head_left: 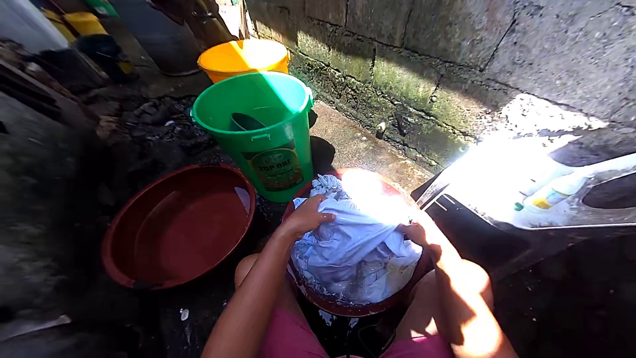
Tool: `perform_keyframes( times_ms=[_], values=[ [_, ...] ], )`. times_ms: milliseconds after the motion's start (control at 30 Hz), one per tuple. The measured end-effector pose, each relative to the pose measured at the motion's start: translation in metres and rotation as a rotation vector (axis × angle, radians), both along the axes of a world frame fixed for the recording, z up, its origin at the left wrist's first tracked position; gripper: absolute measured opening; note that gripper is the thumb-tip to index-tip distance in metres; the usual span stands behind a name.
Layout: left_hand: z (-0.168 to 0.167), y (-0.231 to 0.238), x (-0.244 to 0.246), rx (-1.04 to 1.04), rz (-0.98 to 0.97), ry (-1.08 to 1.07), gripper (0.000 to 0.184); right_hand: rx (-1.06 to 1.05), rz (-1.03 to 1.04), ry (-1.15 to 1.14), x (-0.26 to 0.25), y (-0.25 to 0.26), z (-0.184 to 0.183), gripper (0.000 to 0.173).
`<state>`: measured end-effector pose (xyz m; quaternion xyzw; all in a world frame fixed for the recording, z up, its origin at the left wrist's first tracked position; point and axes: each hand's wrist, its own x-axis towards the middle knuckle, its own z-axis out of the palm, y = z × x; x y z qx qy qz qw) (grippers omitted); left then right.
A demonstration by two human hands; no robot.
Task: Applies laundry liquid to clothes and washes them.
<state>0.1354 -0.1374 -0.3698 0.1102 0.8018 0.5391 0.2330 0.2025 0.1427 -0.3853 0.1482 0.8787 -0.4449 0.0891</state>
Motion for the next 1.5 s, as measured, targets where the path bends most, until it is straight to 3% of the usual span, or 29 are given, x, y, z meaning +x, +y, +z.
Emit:
perform_keyframes(
  times_ms=[67,133,233,300,433,533,700,933,1067,1167,1267,1300,1367,1433,1500],
  values=[
    [-0.002,-0.014,-0.008,-0.112,0.07,0.005,0.031,0.065,-0.048,-0.027,-0.005,0.009,-0.011,0.029],
    [-0.021,-0.017,-0.023,-0.264,0.094,0.028,0.035,0.286,-0.049,-0.069,-0.014,0.012,-0.031,0.038],
    [-0.08,-0.014,-0.026,-0.627,0.068,0.079,0.066,0.379,0.056,-0.18,-0.025,0.001,-0.068,0.061],
    [-0.115,0.001,-0.02,-0.77,-0.022,-0.033,0.095,0.359,0.203,-0.241,-0.029,-0.02,-0.095,0.09],
    [-0.195,0.039,0.021,-0.821,-0.223,-0.153,0.128,0.391,0.405,-0.54,-0.003,-0.076,-0.167,0.133],
    [-0.249,0.051,0.06,-0.891,-0.284,-0.2,0.14,0.481,0.422,-0.553,0.023,-0.096,-0.214,0.146],
    [-0.287,0.06,0.073,-0.964,-0.318,-0.309,0.129,0.615,0.435,-0.49,0.034,-0.098,-0.255,0.126],
    [-0.299,0.069,0.079,-0.978,-0.33,-0.324,0.099,0.638,0.475,-0.493,0.034,-0.098,-0.269,0.089],
    [-0.291,0.068,0.082,-0.959,-0.385,-0.366,0.081,0.524,0.487,-0.591,0.03,-0.094,-0.261,0.097],
    [-0.277,0.066,0.073,-0.975,-0.588,-0.418,0.05,0.515,0.478,-0.56,0.03,-0.092,-0.255,0.111],
    [-0.264,0.055,0.056,-0.977,-0.575,-0.36,0.052,0.462,0.548,-0.649,0.015,-0.097,-0.229,0.108],
    [-0.258,0.048,0.047,-0.981,-0.497,-0.319,0.054,0.392,0.586,-0.678,0.003,-0.096,-0.214,0.1],
    [-0.245,0.033,0.033,-1.01,-0.348,-0.233,0.051,0.238,0.59,-0.571,-0.023,-0.078,-0.185,0.062],
    [-0.229,0.019,0.022,-1.085,-0.267,-0.18,0.044,0.147,0.339,-0.387,-0.04,-0.051,-0.158,0.037],
    [-0.197,0.019,0.008,-1.163,-0.267,-0.206,0.041,0.159,0.018,-0.339,-0.046,-0.028,-0.113,0.036]
  ],
)
